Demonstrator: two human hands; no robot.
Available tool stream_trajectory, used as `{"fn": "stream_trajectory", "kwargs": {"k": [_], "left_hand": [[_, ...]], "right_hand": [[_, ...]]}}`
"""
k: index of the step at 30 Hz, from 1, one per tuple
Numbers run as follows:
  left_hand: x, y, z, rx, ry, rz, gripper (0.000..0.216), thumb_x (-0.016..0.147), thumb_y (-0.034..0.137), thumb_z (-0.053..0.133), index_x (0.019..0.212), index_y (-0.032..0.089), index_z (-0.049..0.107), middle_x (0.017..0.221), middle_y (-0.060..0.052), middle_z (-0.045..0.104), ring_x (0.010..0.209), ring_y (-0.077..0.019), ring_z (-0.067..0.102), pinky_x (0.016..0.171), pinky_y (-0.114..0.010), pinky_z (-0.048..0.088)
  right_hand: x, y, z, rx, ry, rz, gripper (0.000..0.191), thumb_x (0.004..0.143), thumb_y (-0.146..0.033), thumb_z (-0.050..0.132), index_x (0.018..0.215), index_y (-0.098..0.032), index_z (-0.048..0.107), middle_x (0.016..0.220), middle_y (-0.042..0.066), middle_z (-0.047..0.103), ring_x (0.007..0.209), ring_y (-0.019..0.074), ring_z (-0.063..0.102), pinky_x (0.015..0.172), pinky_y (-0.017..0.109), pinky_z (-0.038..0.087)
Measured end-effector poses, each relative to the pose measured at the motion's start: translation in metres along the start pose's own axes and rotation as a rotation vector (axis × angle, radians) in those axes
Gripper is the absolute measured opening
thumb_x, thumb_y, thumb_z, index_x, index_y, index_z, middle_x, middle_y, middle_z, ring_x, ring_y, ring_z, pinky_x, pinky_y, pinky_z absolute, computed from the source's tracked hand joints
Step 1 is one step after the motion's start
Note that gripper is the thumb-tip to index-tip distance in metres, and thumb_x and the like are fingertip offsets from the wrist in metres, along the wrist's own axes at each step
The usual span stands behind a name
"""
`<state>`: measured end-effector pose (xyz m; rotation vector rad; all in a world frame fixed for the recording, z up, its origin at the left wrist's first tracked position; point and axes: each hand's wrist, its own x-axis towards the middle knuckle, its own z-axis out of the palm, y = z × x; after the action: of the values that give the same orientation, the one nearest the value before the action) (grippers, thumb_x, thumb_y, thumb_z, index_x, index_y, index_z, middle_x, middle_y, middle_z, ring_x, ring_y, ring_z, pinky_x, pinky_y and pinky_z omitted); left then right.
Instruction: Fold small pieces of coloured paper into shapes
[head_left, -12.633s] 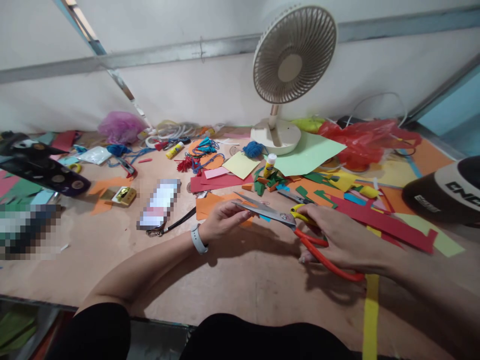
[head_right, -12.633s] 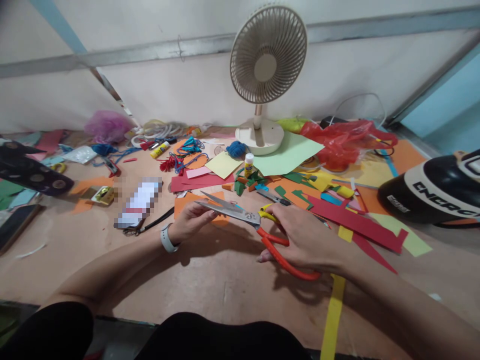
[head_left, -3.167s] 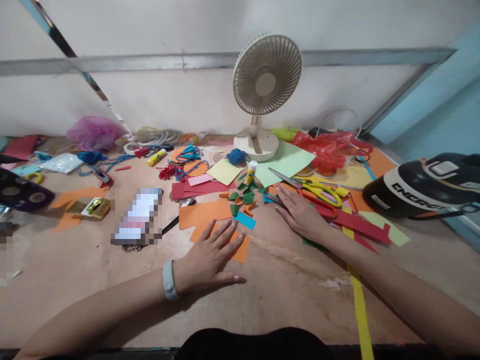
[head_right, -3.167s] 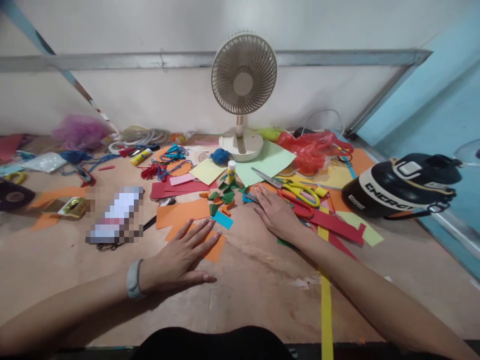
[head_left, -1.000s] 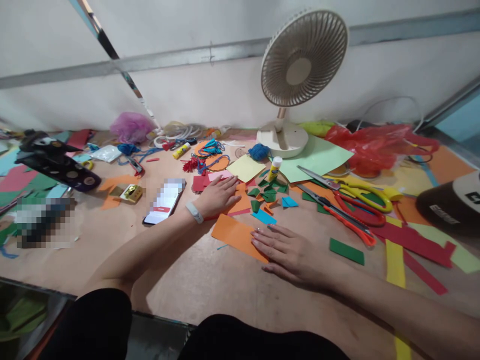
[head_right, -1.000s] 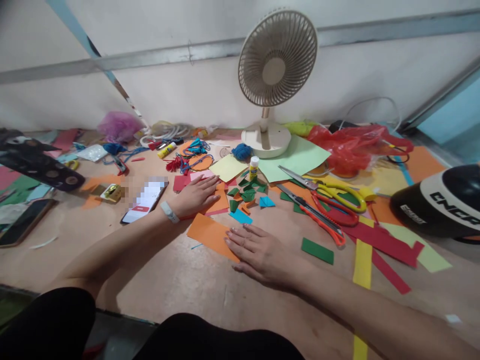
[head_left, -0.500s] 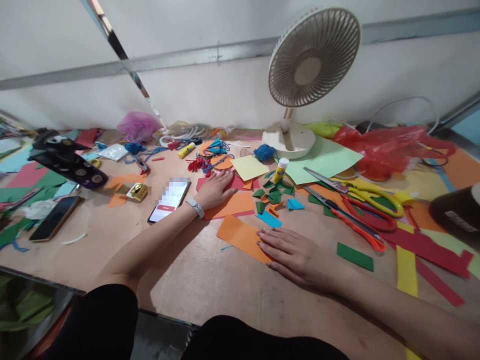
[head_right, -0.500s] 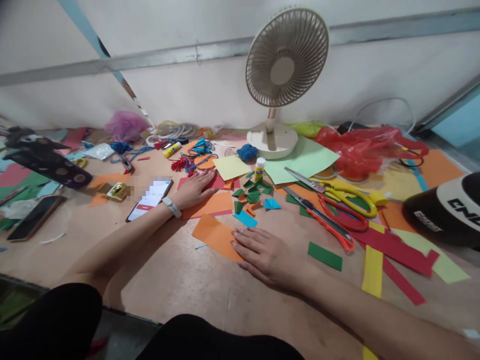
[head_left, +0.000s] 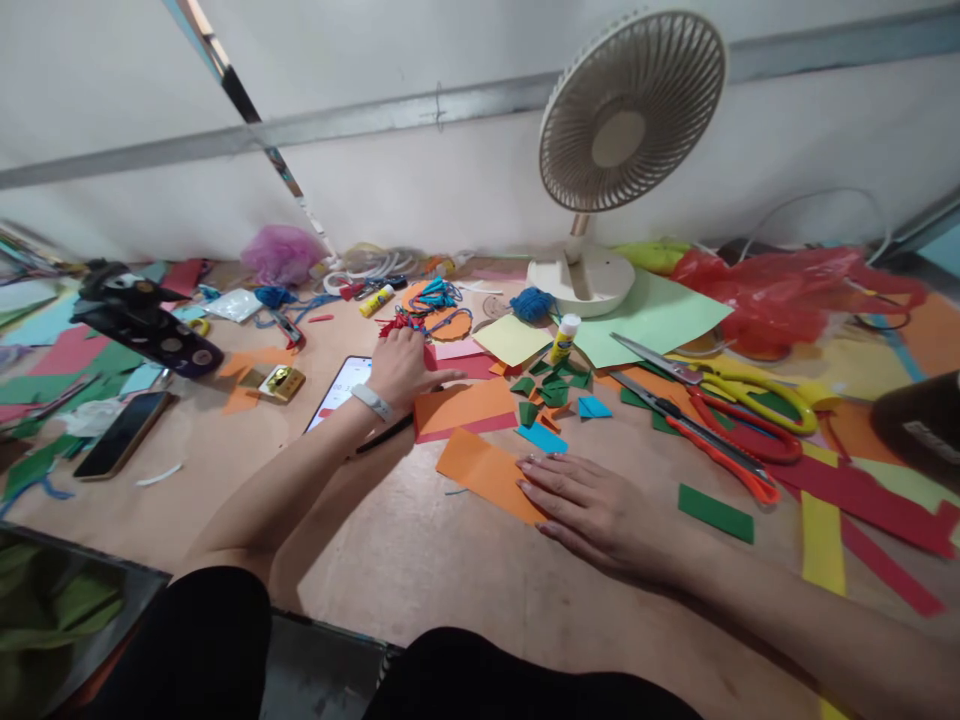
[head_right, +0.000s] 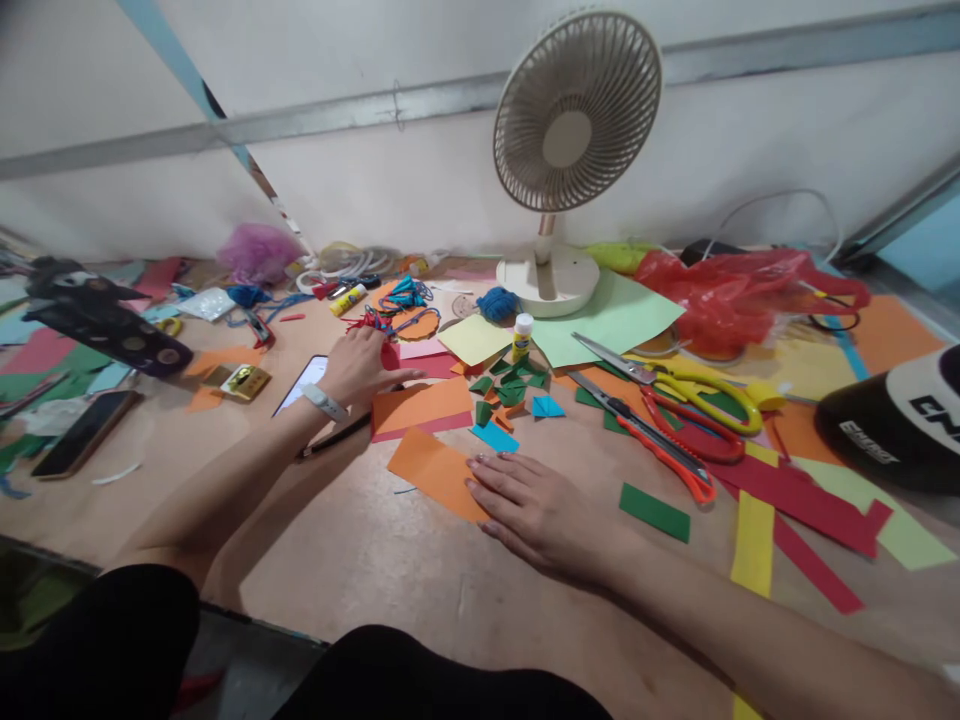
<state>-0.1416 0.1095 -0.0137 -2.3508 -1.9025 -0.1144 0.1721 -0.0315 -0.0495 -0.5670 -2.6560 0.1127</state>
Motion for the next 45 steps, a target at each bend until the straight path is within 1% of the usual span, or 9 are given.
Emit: {"fn": "stream_trajectory", "kwargs": {"k": [6,15,20,25,30,35,38,41,45], "left_hand": [[0.018,-0.031,-0.003,-0.207,-0.217,-0.05,0.071,0.065,0.079,0.071,0.096,0.016,0.061,0.099,-0.012,0.068,0.088,-0.0267,0.063,0.074,-0.033,0.047],[0.032,-0.024,-0.007,-0.389,-0.115,-0.051,0.036,0.076,0.037,0.074,0.108,0.019,0.072,0.092,-0.003,0.074,0.084,-0.0208,0.067,0.074,-0.028,0.046],[0.02,-0.028,-0.026,-0.348,0.033,-0.076,0.025,0.088,0.028,0.059,0.1,0.017,0.077,0.097,-0.009,0.076,0.092,-0.0246,0.069,0.08,-0.031,0.047],[0.001,-0.047,-0.053,-0.246,0.393,-0.096,0.021,0.089,0.028,0.06,0.1,0.02,0.076,0.087,-0.006,0.076,0.082,-0.0223,0.069,0.077,-0.031,0.047],[-0.021,-0.049,-0.079,-0.73,0.661,-0.03,0.016,0.087,0.032,0.07,0.093,0.018,0.074,0.082,-0.001,0.072,0.07,-0.0108,0.061,0.068,-0.025,0.047],[-0.048,-0.022,-0.066,-1.293,0.32,-0.112,0.028,0.076,0.041,0.081,0.086,0.017,0.071,0.076,-0.001,0.069,0.066,-0.0104,0.061,0.06,-0.022,0.05],[-0.068,-0.009,-0.047,-1.44,0.002,-0.188,0.031,0.073,0.041,0.083,0.085,0.016,0.07,0.076,-0.001,0.068,0.064,-0.0087,0.06,0.058,-0.02,0.05],[-0.087,-0.002,-0.031,-1.417,-0.327,-0.186,0.031,0.072,0.041,0.083,0.08,0.014,0.07,0.066,0.001,0.063,0.056,-0.0067,0.054,0.053,-0.018,0.045],[-0.105,0.001,-0.018,-1.361,-0.471,-0.174,0.028,0.078,0.041,0.077,0.08,0.014,0.069,0.068,0.0,0.064,0.059,-0.0079,0.055,0.056,-0.019,0.045]], "right_hand": [[0.002,0.001,-0.002,0.027,0.012,0.004,0.043,0.098,-0.027,0.054,0.138,-0.012,0.058,0.137,0.015,0.062,0.129,0.029,0.058,0.105,0.047,0.053],[0.0,0.002,0.003,0.032,0.004,0.007,0.045,0.099,-0.027,0.053,0.141,-0.011,0.055,0.14,0.015,0.06,0.133,0.0278,0.054,0.109,0.046,0.049],[-0.001,0.002,0.002,0.027,-0.031,0.015,0.046,0.099,-0.028,0.052,0.142,-0.012,0.054,0.142,0.014,0.058,0.134,0.0271,0.053,0.11,0.046,0.048],[-0.001,0.002,0.0,0.031,-0.057,0.016,0.045,0.1,-0.027,0.049,0.142,-0.011,0.053,0.145,0.013,0.056,0.137,0.0262,0.049,0.113,0.044,0.045],[0.007,0.002,0.001,0.062,-0.168,0.008,0.056,0.101,-0.042,0.049,0.15,-0.015,0.044,0.152,0.012,0.047,0.147,0.0267,0.034,0.12,0.047,0.031],[0.009,-0.001,-0.01,0.089,-0.048,0.028,0.047,0.1,-0.039,0.052,0.141,-0.017,0.055,0.143,0.013,0.058,0.138,0.0283,0.048,0.114,0.049,0.039],[0.008,-0.003,-0.025,0.261,0.209,0.452,0.031,0.098,-0.034,0.052,0.121,-0.019,0.066,0.113,0.013,0.072,0.106,0.0258,0.067,0.091,0.044,0.055],[0.012,-0.008,-0.034,0.696,0.164,0.844,0.036,0.102,-0.043,0.041,0.115,-0.018,0.064,0.092,0.009,0.072,0.073,0.0181,0.067,0.063,0.032,0.055],[0.018,-0.017,-0.028,0.8,0.03,0.878,0.036,0.098,-0.044,0.049,0.118,-0.018,0.063,0.086,0.006,0.069,0.066,0.0154,0.061,0.056,0.028,0.049]]}}
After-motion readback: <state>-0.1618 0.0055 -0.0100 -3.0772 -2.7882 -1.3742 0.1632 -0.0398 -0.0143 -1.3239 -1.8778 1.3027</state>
